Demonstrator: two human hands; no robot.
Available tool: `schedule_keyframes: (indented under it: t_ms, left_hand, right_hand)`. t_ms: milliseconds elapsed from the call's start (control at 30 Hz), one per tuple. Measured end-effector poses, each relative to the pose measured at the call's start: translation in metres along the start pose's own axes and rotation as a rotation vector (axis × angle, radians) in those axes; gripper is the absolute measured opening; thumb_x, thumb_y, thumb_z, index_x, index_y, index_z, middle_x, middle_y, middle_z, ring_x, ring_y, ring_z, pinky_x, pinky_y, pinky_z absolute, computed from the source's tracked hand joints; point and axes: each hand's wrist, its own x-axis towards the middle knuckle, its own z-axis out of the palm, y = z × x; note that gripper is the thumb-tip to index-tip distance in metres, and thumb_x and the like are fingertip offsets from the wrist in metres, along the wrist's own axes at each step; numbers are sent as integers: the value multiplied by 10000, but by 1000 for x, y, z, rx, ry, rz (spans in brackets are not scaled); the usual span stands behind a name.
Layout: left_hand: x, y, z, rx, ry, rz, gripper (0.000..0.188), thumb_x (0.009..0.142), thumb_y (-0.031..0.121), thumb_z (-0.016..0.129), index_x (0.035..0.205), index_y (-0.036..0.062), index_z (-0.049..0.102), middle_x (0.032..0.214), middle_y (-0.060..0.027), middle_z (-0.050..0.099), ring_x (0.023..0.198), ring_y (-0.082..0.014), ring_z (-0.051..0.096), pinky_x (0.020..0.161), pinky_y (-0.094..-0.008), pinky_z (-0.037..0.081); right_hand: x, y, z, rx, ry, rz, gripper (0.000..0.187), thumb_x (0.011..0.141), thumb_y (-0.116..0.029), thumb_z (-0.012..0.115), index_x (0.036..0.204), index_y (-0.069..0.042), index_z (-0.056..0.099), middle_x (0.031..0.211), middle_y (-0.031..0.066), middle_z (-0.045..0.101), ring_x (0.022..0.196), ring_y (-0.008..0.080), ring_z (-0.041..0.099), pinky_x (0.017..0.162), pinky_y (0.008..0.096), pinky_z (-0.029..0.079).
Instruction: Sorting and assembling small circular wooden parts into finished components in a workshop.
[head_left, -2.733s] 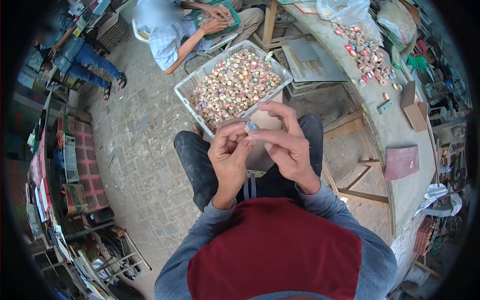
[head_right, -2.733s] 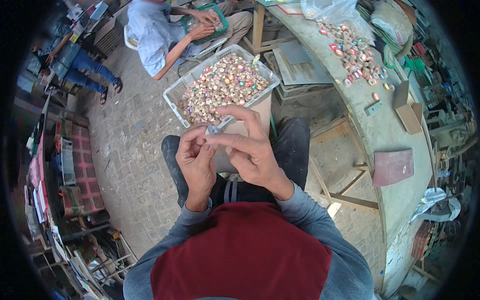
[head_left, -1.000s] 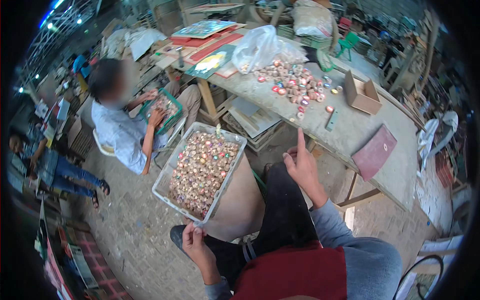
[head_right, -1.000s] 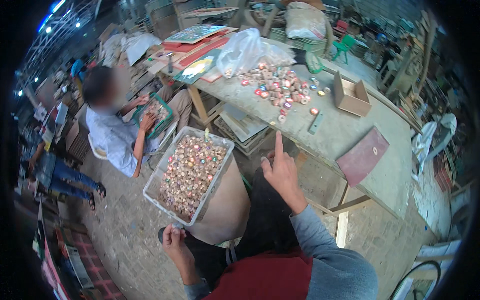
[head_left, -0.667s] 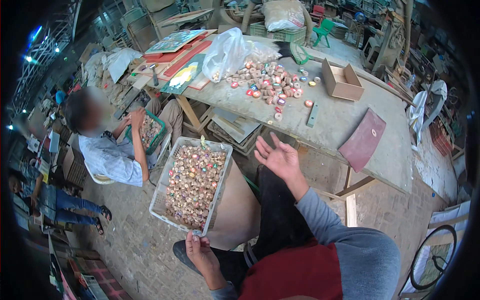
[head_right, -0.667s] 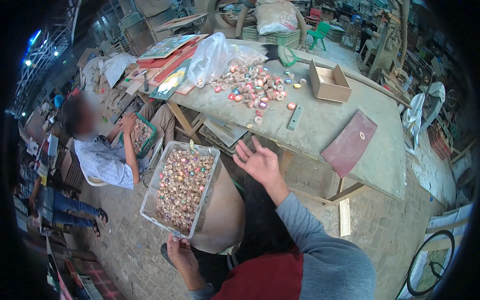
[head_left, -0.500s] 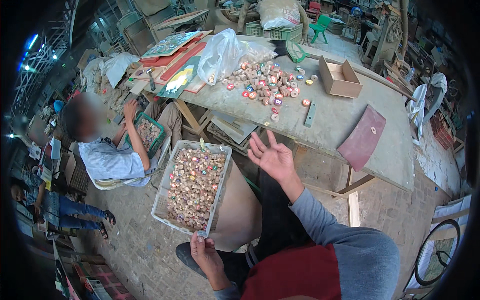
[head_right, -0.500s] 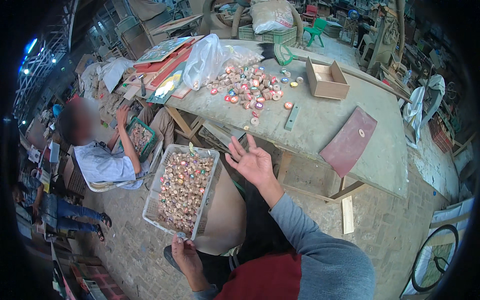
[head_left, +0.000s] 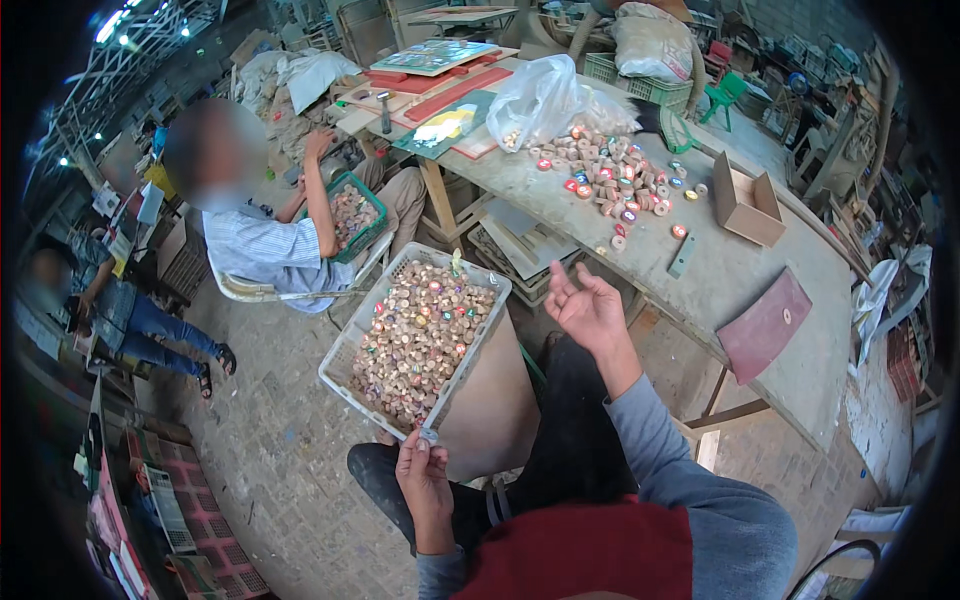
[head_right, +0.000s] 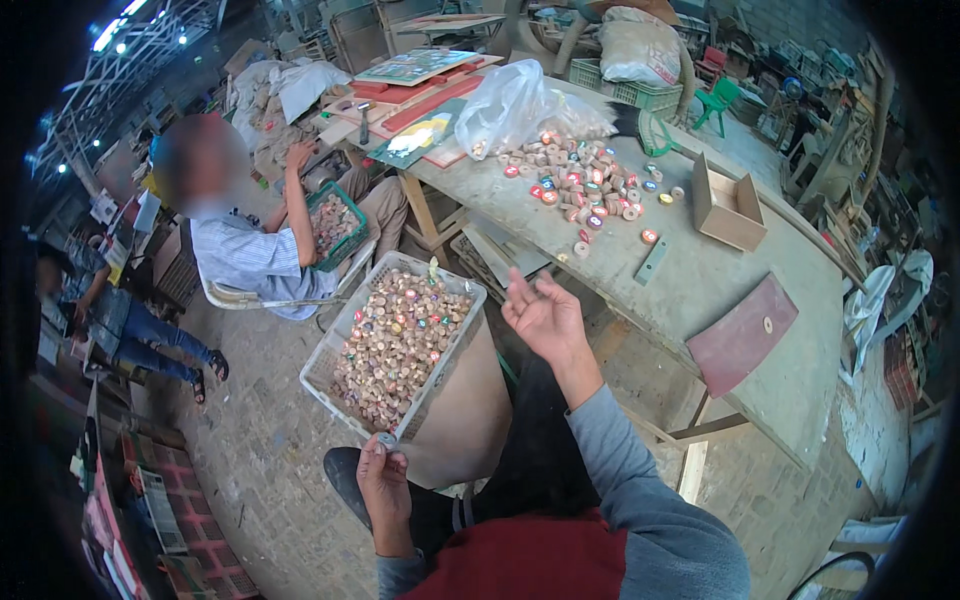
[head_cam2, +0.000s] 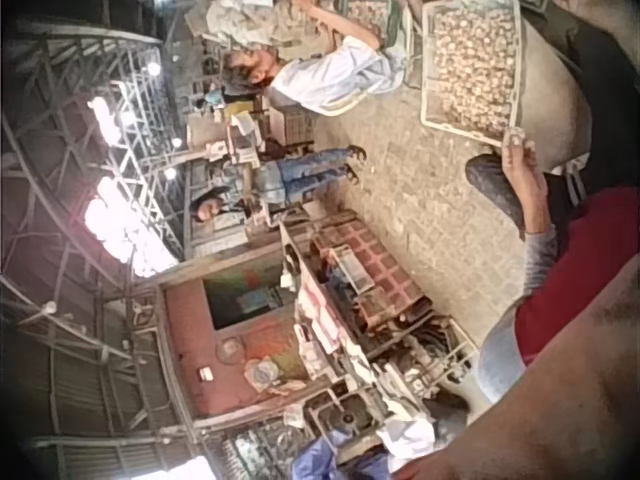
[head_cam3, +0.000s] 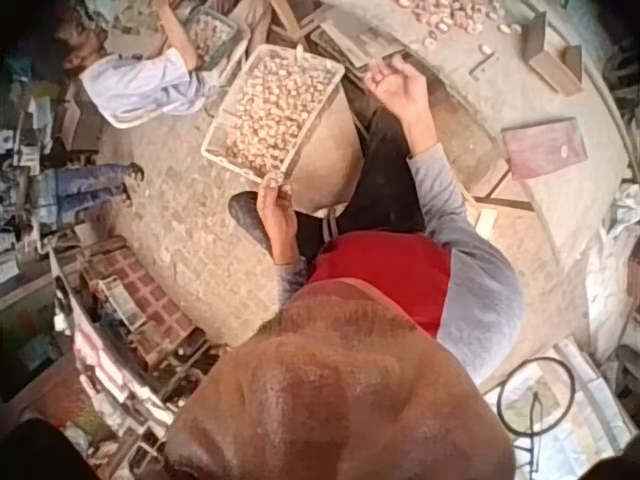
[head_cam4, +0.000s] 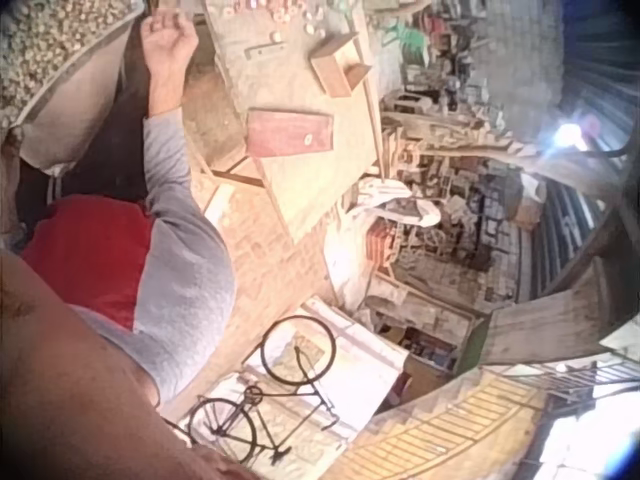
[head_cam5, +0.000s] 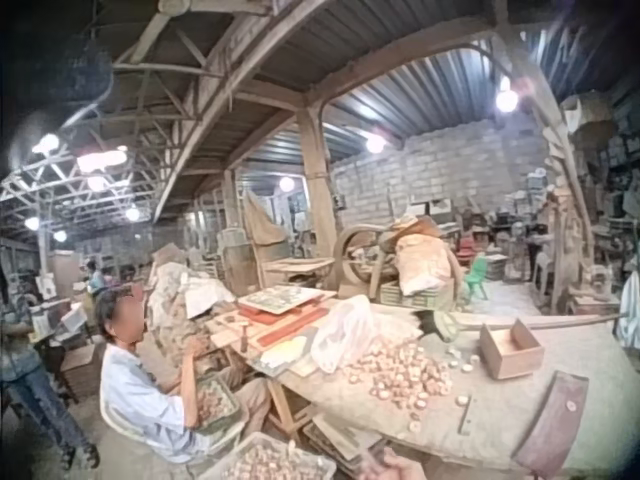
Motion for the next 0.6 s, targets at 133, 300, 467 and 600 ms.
schedule_keyframes:
  t_ms: [133, 300, 467, 600]
  left_hand:
    - [-5, 1, -10, -20, 20, -5, 266, 941, 154, 635, 1160, 8, 596, 969, -36, 668, 733, -126, 620, 692, -251, 501]
    - [1, 2, -23, -10, 65, 8, 254, 948, 170, 632, 1147, 17, 602, 969, -30, 668, 729, -114, 612, 679, -249, 490]
    - [14, 5, -23, -82, 76, -32, 253, 958, 116, 605, 1178, -9, 600, 920, -40, 669, 726, -109, 628, 701, -241, 514]
    - [24, 9, -13, -103, 43, -32, 281, 958, 131, 609, 1195, -19, 590, 930, -44, 667, 735, -111, 623, 704, -247, 511]
  right_hand:
    - [12, 2, 2, 42, -125, -92, 316, 880, -79, 558, 1187, -152, 583, 1351, 132, 572, 1086, 234, 610, 925, 433, 458]
    - [4, 4, 33, -295, -84, -23, 314, 886, -88, 556, 1196, -78, 604, 1224, 130, 636, 995, 208, 634, 860, 391, 492]
    - [25, 15, 111, -875, -261, -99, 287, 939, -172, 574, 1163, -2, 633, 949, 91, 705, 769, 173, 657, 737, 281, 524]
    - [145, -27, 170, -1535, -181, -801, 245, 914, -149, 570, 1023, 39, 684, 864, 107, 712, 744, 165, 663, 695, 298, 525]
